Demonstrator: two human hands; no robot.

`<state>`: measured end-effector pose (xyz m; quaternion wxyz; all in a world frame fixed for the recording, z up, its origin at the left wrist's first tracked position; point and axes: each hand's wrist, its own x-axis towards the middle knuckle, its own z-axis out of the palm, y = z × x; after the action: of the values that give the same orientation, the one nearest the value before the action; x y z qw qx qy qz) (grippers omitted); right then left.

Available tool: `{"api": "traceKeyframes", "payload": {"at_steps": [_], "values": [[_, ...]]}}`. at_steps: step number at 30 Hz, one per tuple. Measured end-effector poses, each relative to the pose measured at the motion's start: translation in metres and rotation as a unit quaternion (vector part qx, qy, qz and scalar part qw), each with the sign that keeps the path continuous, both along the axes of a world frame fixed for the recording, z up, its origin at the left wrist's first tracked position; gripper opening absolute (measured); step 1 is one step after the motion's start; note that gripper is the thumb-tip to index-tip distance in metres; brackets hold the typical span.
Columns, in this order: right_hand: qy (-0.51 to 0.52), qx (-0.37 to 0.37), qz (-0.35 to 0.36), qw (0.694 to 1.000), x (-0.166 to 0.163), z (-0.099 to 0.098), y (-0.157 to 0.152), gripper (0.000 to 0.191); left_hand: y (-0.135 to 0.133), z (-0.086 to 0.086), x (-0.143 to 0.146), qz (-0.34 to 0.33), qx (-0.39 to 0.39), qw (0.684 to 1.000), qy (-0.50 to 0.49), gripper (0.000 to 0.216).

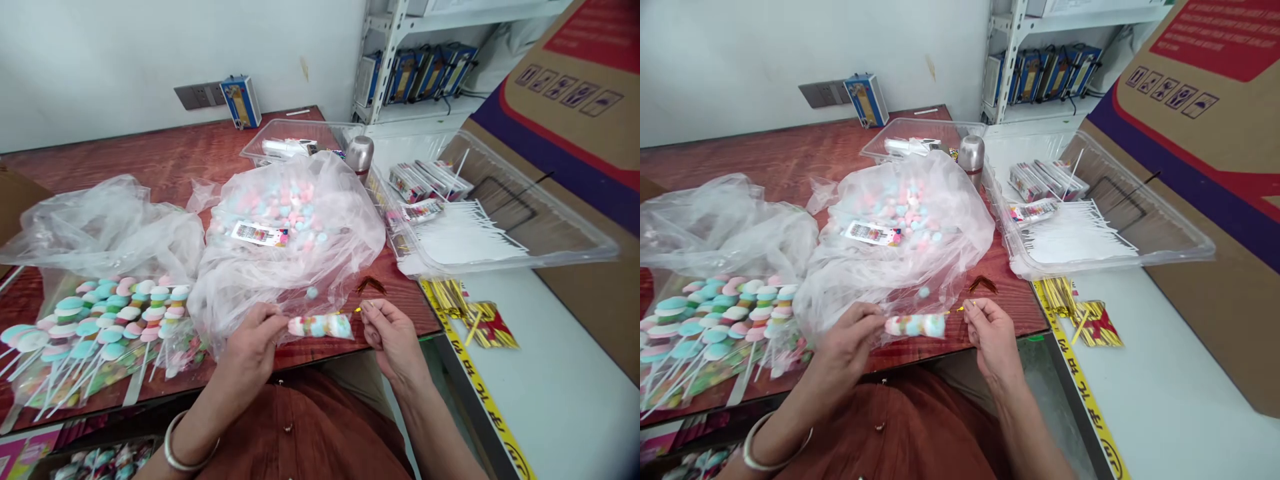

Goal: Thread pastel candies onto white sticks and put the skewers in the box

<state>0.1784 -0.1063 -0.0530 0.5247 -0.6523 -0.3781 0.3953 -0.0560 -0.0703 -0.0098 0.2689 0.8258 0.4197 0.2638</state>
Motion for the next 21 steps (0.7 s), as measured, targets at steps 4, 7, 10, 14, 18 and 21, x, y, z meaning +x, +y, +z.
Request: {"api": "traceKeyframes", "payload": {"at_steps": [4, 7, 10, 14, 18, 21], "values": [[0.077, 0.046, -0.073, 0.993, -0.009, 0.015, -0.007, 0.032, -0.007, -0.004, 0.022, -0.053, 0.101, 0.986, 0.125, 0.03], [0.07, 0.083, -0.096, 0.989, -0.021, 0.028, -0.016, 0.02, -0.006, -0.005, 0.038, -0.038, 0.151, 0.978, 0.139, 0.025], [0.069, 0.09, -0.043, 0.993, -0.034, 0.034, -0.022, 0.016, -0.003, -0.004, 0.05, -0.021, 0.181, 0.977, 0.112, 0.021], [0.098, 0.087, -0.017, 0.991, -0.051, 0.031, -0.019, 0.016, 0.0, -0.005, 0.058, 0.02, 0.191, 0.979, 0.068, 0.016], [0.128, 0.094, -0.036, 0.987, -0.058, 0.022, -0.014, 0.016, 0.002, -0.01, 0.06, 0.043, 0.215, 0.975, 0.023, 0.023], [0.155, 0.104, -0.041, 0.981, -0.058, 0.018, -0.012, 0.014, 0.003, -0.013, 0.06, 0.046, 0.219, 0.974, 0.019, 0.029]]}}
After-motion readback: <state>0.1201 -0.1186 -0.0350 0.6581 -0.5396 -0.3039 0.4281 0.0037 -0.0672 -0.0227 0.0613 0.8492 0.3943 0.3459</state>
